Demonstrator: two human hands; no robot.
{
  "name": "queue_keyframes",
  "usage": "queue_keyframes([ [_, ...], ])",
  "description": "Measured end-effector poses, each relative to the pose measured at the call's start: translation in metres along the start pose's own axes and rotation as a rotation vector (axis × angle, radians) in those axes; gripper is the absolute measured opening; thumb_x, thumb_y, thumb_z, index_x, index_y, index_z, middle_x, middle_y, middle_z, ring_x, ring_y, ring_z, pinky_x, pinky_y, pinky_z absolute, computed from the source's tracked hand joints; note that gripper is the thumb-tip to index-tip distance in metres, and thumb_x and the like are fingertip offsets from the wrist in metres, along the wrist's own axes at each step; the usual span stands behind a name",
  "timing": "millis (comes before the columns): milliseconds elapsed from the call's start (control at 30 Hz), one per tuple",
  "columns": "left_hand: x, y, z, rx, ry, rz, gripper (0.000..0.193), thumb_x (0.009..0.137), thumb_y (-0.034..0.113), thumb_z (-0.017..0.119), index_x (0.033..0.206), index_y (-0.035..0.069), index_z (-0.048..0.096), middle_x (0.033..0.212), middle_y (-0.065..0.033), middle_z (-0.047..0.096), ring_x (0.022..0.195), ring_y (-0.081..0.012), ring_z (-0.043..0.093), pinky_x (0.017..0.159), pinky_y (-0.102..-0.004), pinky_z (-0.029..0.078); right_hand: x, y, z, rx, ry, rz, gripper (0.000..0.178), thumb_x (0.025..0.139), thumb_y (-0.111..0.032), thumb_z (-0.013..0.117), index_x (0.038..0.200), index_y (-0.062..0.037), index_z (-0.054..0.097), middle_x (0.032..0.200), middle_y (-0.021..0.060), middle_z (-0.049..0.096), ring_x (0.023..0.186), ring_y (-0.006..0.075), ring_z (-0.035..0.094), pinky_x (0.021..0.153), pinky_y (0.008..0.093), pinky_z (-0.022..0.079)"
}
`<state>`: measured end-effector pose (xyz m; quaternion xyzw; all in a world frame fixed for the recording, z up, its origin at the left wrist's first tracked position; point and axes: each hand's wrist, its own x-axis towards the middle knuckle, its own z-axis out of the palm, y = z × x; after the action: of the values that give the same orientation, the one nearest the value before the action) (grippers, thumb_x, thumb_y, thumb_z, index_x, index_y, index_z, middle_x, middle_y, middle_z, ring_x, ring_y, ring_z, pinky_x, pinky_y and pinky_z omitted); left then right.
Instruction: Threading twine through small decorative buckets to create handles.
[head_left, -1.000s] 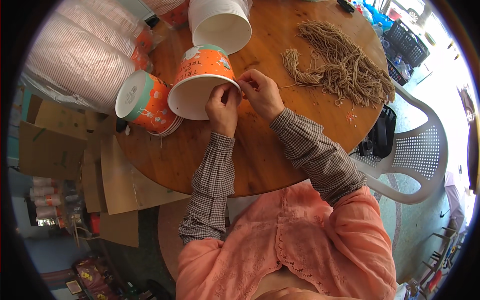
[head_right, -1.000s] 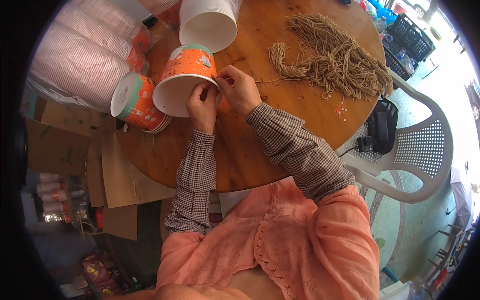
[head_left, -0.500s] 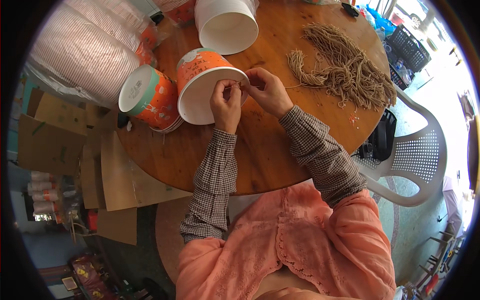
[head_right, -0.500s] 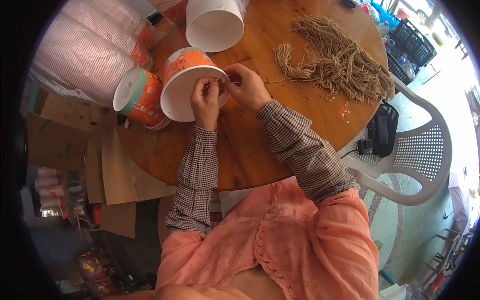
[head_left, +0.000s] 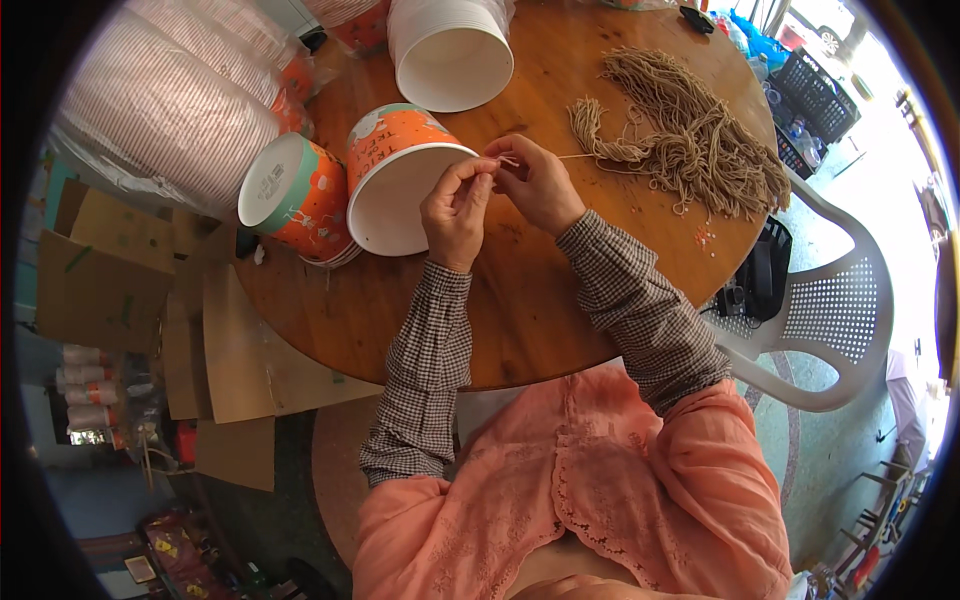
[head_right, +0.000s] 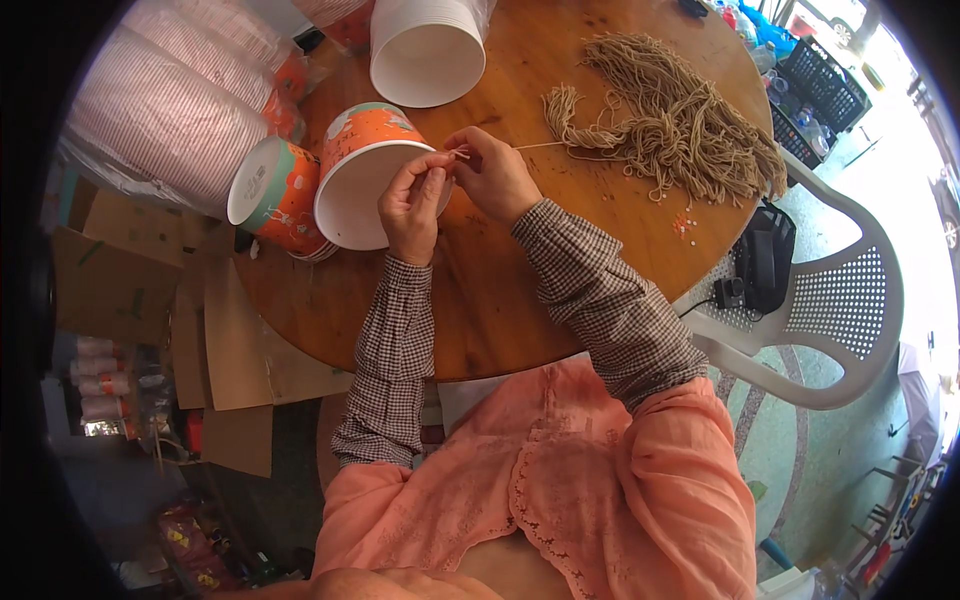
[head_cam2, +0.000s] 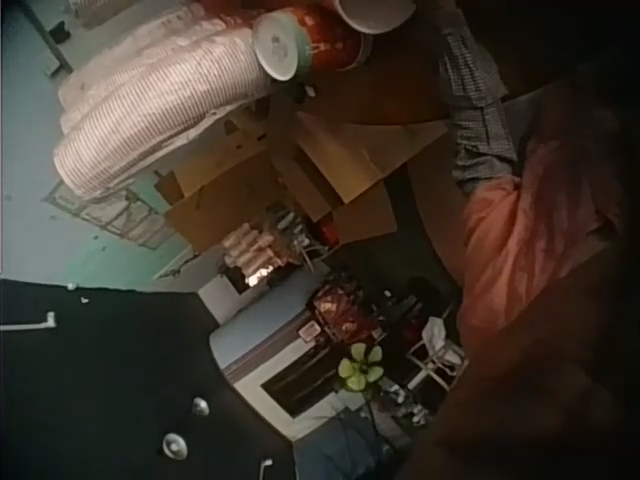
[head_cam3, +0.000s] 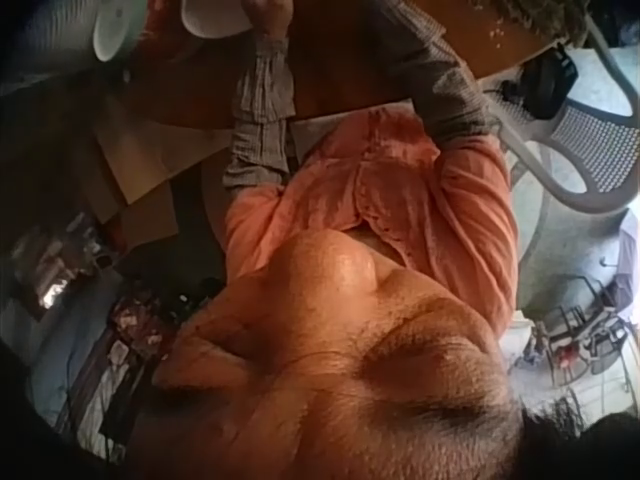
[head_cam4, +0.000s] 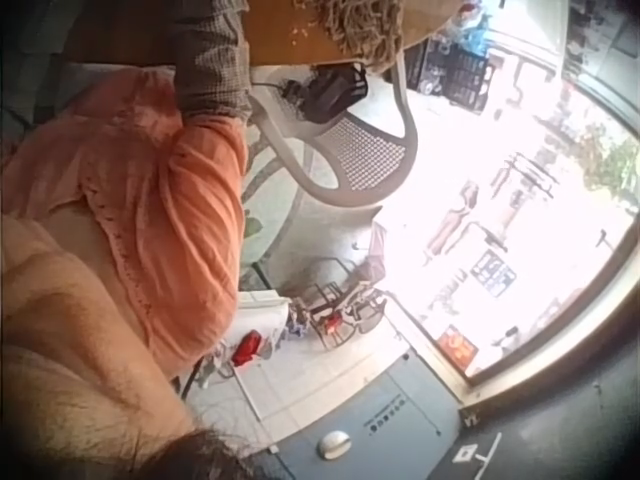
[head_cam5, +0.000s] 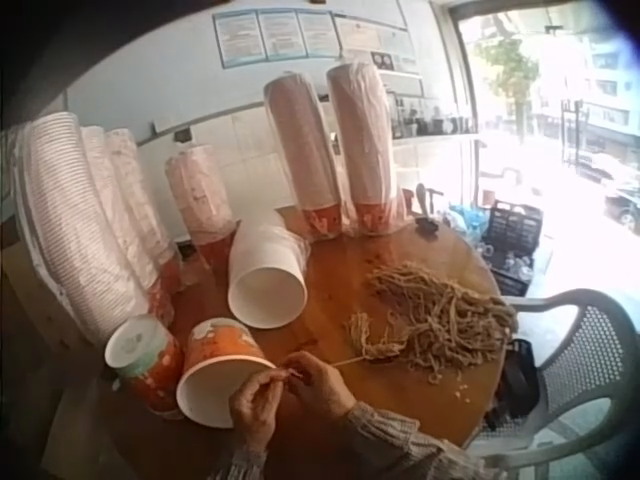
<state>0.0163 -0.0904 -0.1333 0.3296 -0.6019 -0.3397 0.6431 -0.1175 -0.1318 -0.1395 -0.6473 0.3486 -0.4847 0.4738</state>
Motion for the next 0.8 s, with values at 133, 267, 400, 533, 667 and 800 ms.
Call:
queue_keyframes([
  [133,0.0,0.002,-0.002,0.026,0.057,-0.049,0.009,0.093,0.003,0.061,0.101,-0.002,0.063,0.102,-0.0087,0.068,0.095,-0.0138,0.064,0.089,-0.0259,0.05,0.0,-0.008,-0.01,0.175,-0.044,0.132,0.022,0.091,-0.004,0.06,0.112,0.002,0.056,0.102,0.0084,0.064,0.092,0.013,0.065,0.079,0.0274,0.056],
  [267,0.001,0.001,-0.001,0.046,0.087,-0.022,0.009,0.093,0.004,0.062,0.099,-0.002,0.063,0.096,-0.0072,0.068,0.091,-0.0131,0.064,0.084,-0.0268,0.053,-0.004,-0.011,-0.018,0.127,-0.103,0.016,0.028,0.09,-0.005,0.063,0.116,0.0,0.056,0.105,0.0071,0.063,0.098,0.0119,0.062,0.084,0.0269,0.054],
  [400,0.001,-0.002,-0.003,0.063,0.084,-0.033,0.009,0.092,0.004,0.062,0.1,-0.002,0.063,0.097,-0.0076,0.068,0.092,-0.0128,0.064,0.086,-0.026,0.052,-0.007,-0.022,-0.021,0.025,-0.064,-0.041,0.031,0.087,-0.008,0.069,0.116,-0.0007,0.059,0.103,0.0052,0.063,0.096,0.0113,0.062,0.085,0.0255,0.053],
  [533,-0.001,-0.012,-0.01,0.159,0.05,-0.022,0.011,0.092,0.003,0.062,0.102,-0.002,0.063,0.101,-0.0084,0.068,0.093,-0.0128,0.064,0.086,-0.0252,0.051,-0.007,-0.022,-0.02,0.032,-0.031,-0.008,0.028,0.086,-0.009,0.071,0.111,-0.0001,0.062,0.101,0.0039,0.064,0.093,0.0106,0.062,0.084,0.0253,0.053],
  [667,0.0,-0.012,-0.005,0.154,0.061,-0.031,0.011,0.091,0.008,0.066,0.098,0.0,0.066,0.095,-0.0042,0.069,0.088,-0.0113,0.064,0.082,-0.026,0.051,-0.006,-0.016,-0.021,0.058,-0.006,-0.089,0.021,0.087,-0.008,0.07,0.105,0.0002,0.064,0.097,0.0028,0.065,0.087,0.0091,0.062,0.08,0.0247,0.053],
  [800,-0.001,-0.007,-0.001,0.065,0.047,-0.09,0.011,0.092,0.007,0.065,0.101,0.0,0.064,0.096,-0.0046,0.068,0.088,-0.0105,0.063,0.081,-0.0242,0.051,-0.006,-0.019,-0.023,0.18,-0.002,-0.018,0.015,0.09,-0.013,0.068,0.1,-0.001,0.066,0.09,0.0016,0.066,0.083,0.0076,0.062,0.072,0.0236,0.052],
])
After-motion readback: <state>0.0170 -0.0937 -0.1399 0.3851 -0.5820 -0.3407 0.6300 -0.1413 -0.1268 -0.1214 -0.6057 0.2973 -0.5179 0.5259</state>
